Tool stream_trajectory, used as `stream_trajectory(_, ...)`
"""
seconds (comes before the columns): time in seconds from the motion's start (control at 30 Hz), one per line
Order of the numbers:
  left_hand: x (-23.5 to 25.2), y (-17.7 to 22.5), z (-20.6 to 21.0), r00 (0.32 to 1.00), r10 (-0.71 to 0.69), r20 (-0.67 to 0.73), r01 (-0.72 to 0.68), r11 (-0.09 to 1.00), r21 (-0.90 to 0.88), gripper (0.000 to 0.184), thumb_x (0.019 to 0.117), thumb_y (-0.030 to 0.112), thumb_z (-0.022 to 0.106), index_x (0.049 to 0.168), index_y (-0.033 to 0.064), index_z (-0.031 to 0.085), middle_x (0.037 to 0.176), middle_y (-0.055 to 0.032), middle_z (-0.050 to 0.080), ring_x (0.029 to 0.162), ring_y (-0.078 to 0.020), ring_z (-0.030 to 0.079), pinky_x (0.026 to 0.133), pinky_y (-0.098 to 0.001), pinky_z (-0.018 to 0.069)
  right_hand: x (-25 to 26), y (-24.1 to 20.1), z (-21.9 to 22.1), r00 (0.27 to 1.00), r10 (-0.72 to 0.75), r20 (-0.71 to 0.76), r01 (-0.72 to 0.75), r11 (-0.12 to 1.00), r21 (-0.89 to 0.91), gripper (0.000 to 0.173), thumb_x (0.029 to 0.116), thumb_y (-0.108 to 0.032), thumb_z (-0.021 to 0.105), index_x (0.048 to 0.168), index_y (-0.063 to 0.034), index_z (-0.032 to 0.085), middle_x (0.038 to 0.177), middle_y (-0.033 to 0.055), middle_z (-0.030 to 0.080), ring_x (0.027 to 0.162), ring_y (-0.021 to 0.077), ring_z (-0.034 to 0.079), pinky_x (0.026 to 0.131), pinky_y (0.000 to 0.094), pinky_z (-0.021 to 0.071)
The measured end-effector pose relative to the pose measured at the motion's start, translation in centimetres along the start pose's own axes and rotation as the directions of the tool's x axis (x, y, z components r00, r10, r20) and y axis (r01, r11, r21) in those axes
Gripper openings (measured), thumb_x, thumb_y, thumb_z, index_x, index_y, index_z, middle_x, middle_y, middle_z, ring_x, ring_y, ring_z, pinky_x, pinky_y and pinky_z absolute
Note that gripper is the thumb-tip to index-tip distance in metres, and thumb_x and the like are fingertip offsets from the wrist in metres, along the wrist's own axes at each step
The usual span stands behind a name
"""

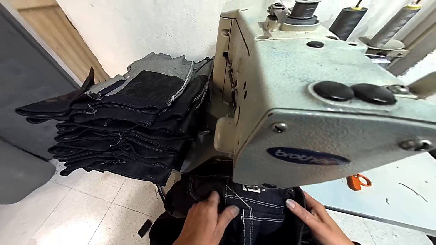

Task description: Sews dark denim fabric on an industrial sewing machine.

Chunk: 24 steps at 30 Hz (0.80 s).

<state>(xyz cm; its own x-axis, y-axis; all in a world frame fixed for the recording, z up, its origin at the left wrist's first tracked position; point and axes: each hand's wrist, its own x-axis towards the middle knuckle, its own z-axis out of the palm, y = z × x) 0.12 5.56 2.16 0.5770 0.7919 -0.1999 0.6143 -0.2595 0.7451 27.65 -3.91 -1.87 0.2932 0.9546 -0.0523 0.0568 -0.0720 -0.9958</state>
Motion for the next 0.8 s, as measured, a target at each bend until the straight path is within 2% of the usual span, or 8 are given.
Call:
stream_trajectory(0.07,1.1,0.1,1.1,0.994,0.071,-0.085,-0.081,0.990,-0.117,0.058,0.1054,0.050,0.045,0.109,-0.0039,0.068,0.075,-0.0130,0.068,0.066,-0.0256,0.068,0.067,-0.0474,0.0577,0.1,0.2,0.5,0.999,-0.034,-0.036,0.033,0.999,-0.038,0.043,0.0914,-0.027,0.069,0.125,-0.0018,0.059,0.107,-0.0069,0.073,0.099,0.0000,0.069,0.092,0.0233,0.0580)
stream_trajectory(0.13,2.0,-0.2,1.7,0.968,0.126,-0.217,-0.174,0.959,-0.223,0.047,0.1039,0.044,0.052,0.097,0.0013,0.071,0.067,-0.0050,0.063,0.057,-0.0143,0.059,0.059,-0.0364,0.0516,0.2,0.1,0.7,0.996,-0.064,-0.067,0.058,0.994,-0.090,0.033,0.0905,-0.019,0.069,0.119,-0.0024,0.063,0.100,-0.0066,0.075,0.092,0.0001,0.071,0.087,0.0229,0.0598)
stream_trajectory(0.23,4.2,0.0,0.9,0.958,0.116,-0.263,-0.191,0.940,-0.281,0.040,0.0993,0.040,0.058,0.081,0.0071,0.069,0.064,0.0016,0.057,0.059,-0.0085,0.055,0.060,-0.0333,0.0474,1.4,-0.5,0.8,0.978,-0.112,-0.176,0.094,0.990,-0.106,0.022,0.0881,-0.020,0.071,0.107,-0.0080,0.068,0.089,-0.0093,0.075,0.082,-0.0003,0.071,0.077,0.0218,0.0612)
stream_trajectory(0.3,5.6,0.2,0.0,0.959,0.116,-0.259,-0.188,0.943,-0.273,0.034,0.0971,0.037,0.060,0.083,0.0076,0.072,0.071,0.0020,0.063,0.067,-0.0063,0.059,0.067,-0.0320,0.0499,3.1,-1.3,0.5,0.960,-0.134,-0.247,0.113,0.989,-0.098,0.017,0.0844,-0.023,0.072,0.099,-0.0148,0.069,0.083,-0.0128,0.073,0.076,-0.0017,0.070,0.070,0.0199,0.0602)
stream_trajectory(0.37,6.2,0.8,-0.8,0.967,0.106,-0.232,-0.161,0.959,-0.233,0.034,0.0973,0.034,0.060,0.083,0.0056,0.071,0.072,-0.0005,0.062,0.070,-0.0093,0.059,0.070,-0.0348,0.0487,4.4,-2.1,0.2,0.955,-0.120,-0.270,0.104,0.992,-0.073,0.015,0.0810,-0.022,0.072,0.095,-0.0178,0.069,0.079,-0.0134,0.073,0.073,-0.0015,0.070,0.067,0.0195,0.0596)
stream_trajectory(0.43,6.2,0.9,-1.3,0.979,0.080,-0.186,-0.126,0.960,-0.250,0.033,0.0982,0.033,0.059,0.079,0.0073,0.067,0.066,0.0036,0.054,0.061,-0.0062,0.051,0.062,-0.0300,0.0443,4.8,-2.3,0.1,0.960,-0.098,-0.262,0.087,0.995,-0.053,0.014,0.0806,-0.021,0.072,0.094,-0.0189,0.069,0.078,-0.0134,0.073,0.073,-0.0015,0.070,0.067,0.0196,0.0598)
stream_trajectory(0.53,6.0,0.0,-0.9,0.979,0.111,-0.173,-0.169,0.914,-0.369,0.032,0.0981,0.032,0.059,0.073,0.0128,0.062,0.059,0.0114,0.047,0.051,0.0017,0.043,0.052,-0.0207,0.0393,4.4,-1.8,0.2,0.962,-0.103,-0.251,0.094,0.994,-0.047,0.015,0.0801,-0.021,0.073,0.094,-0.0210,0.068,0.080,-0.0155,0.073,0.075,-0.0034,0.070,0.069,0.0184,0.0595)
stream_trajectory(0.8,6.0,-0.1,-0.6,0.970,0.136,-0.203,-0.197,0.926,-0.321,0.036,0.0982,0.033,0.057,0.068,0.0134,0.059,0.056,0.0109,0.044,0.049,0.0019,0.043,0.051,-0.0198,0.0382,4.3,-1.0,-0.1,0.962,-0.070,-0.264,0.060,0.997,-0.045,0.012,0.0778,-0.021,0.074,0.088,-0.0229,0.068,0.078,-0.0158,0.072,0.074,-0.0036,0.069,0.069,0.0191,0.0595)
